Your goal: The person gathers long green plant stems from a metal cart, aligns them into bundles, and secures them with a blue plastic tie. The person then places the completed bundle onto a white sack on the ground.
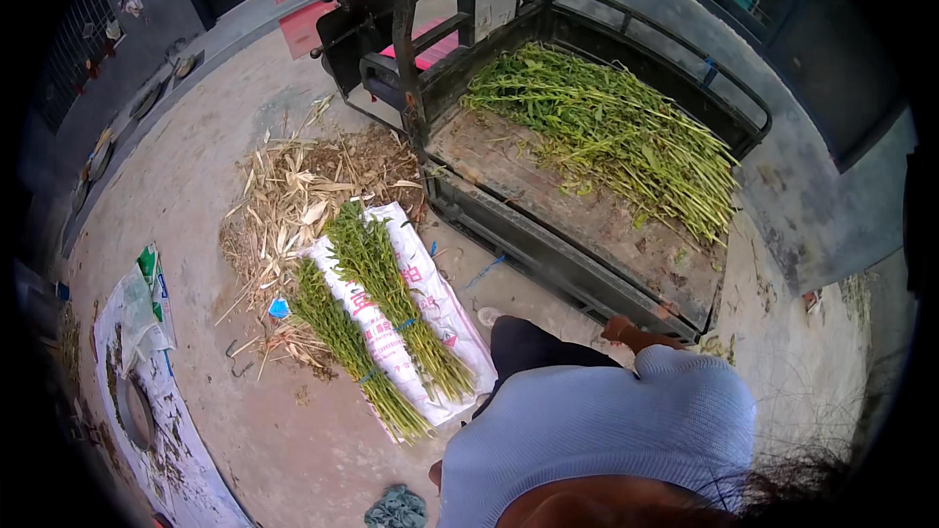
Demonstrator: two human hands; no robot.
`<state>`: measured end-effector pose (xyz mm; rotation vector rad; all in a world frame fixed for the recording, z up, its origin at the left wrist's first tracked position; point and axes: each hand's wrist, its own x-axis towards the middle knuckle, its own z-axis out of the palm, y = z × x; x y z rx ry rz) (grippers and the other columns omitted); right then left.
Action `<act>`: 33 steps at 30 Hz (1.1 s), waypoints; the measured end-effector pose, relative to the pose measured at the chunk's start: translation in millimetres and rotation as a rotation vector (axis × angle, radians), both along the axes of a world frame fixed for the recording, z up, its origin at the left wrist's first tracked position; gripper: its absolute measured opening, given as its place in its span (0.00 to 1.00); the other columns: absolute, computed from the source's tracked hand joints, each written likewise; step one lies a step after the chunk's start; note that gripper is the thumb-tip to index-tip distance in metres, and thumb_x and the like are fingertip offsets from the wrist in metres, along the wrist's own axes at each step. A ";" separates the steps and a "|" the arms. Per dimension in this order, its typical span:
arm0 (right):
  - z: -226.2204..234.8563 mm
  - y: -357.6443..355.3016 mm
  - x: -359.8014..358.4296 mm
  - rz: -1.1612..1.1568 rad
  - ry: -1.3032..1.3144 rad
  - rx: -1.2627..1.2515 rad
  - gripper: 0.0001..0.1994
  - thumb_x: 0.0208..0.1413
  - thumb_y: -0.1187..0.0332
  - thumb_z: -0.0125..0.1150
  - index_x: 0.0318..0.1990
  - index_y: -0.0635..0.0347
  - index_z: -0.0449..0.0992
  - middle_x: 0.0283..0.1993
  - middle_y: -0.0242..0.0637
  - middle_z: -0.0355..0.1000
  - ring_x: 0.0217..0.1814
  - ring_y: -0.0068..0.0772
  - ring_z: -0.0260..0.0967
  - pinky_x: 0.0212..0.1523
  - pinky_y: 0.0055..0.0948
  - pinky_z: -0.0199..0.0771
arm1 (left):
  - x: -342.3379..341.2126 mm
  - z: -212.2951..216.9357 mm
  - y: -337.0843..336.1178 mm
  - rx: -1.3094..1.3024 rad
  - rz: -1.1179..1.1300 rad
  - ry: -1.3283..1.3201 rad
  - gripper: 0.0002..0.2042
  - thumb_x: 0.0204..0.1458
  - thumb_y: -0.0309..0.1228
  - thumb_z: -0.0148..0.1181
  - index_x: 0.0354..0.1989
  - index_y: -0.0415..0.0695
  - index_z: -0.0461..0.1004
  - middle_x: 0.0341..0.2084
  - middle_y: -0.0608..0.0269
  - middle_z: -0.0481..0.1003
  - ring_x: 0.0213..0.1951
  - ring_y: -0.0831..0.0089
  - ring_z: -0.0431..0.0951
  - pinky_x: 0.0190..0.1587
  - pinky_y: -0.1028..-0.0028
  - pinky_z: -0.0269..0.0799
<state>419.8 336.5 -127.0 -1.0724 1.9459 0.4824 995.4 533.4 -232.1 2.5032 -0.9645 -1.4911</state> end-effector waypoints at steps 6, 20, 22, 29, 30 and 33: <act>17.4 127.8 -20.9 -0.340 -0.158 0.101 0.10 0.48 0.61 0.58 0.23 0.58 0.75 0.18 0.36 0.72 0.16 0.28 0.69 0.16 0.29 0.70 | -45.0 28.0 -98.9 -0.093 -0.306 0.055 0.09 0.41 0.38 0.56 0.21 0.45 0.75 0.19 0.60 0.74 0.20 0.66 0.72 0.27 0.66 0.67; -15.6 -12.0 -262.7 -0.502 -0.193 -0.263 0.12 0.46 0.60 0.57 0.28 0.60 0.74 0.17 0.39 0.71 0.16 0.32 0.70 0.19 0.31 0.70 | -277.4 85.0 -253.1 -0.085 -0.588 0.068 0.09 0.40 0.37 0.58 0.26 0.46 0.74 0.24 0.56 0.73 0.25 0.63 0.72 0.31 0.65 0.68; -19.5 -42.9 -314.6 -0.446 -0.184 -0.216 0.12 0.45 0.60 0.58 0.30 0.60 0.74 0.20 0.41 0.72 0.19 0.36 0.71 0.22 0.33 0.71 | -312.7 96.6 -268.5 -0.055 -0.632 0.066 0.09 0.39 0.37 0.59 0.27 0.46 0.74 0.24 0.56 0.73 0.25 0.63 0.72 0.31 0.64 0.68; 5.7 -131.9 -427.8 -0.495 0.135 -0.693 0.13 0.40 0.63 0.61 0.34 0.60 0.74 0.35 0.47 0.72 0.40 0.47 0.69 0.41 0.38 0.70 | -417.7 120.1 -333.4 -0.059 -0.742 0.077 0.11 0.39 0.37 0.60 0.30 0.46 0.74 0.27 0.54 0.72 0.27 0.62 0.72 0.33 0.64 0.68; 9.6 -138.2 -433.2 -0.537 0.136 -0.749 0.14 0.40 0.63 0.61 0.34 0.60 0.74 0.35 0.47 0.72 0.39 0.47 0.69 0.41 0.38 0.70 | -427.2 121.7 -340.1 -0.064 -0.763 0.078 0.11 0.39 0.37 0.60 0.30 0.46 0.74 0.27 0.54 0.72 0.28 0.61 0.72 0.33 0.64 0.68; 9.8 -141.0 -454.9 -0.657 0.114 -0.879 0.14 0.41 0.61 0.60 0.35 0.59 0.75 0.38 0.46 0.72 0.39 0.48 0.70 0.41 0.39 0.70 | -457.3 121.7 -361.8 -0.079 -0.827 0.089 0.11 0.39 0.36 0.61 0.31 0.47 0.73 0.28 0.53 0.72 0.29 0.61 0.72 0.34 0.64 0.69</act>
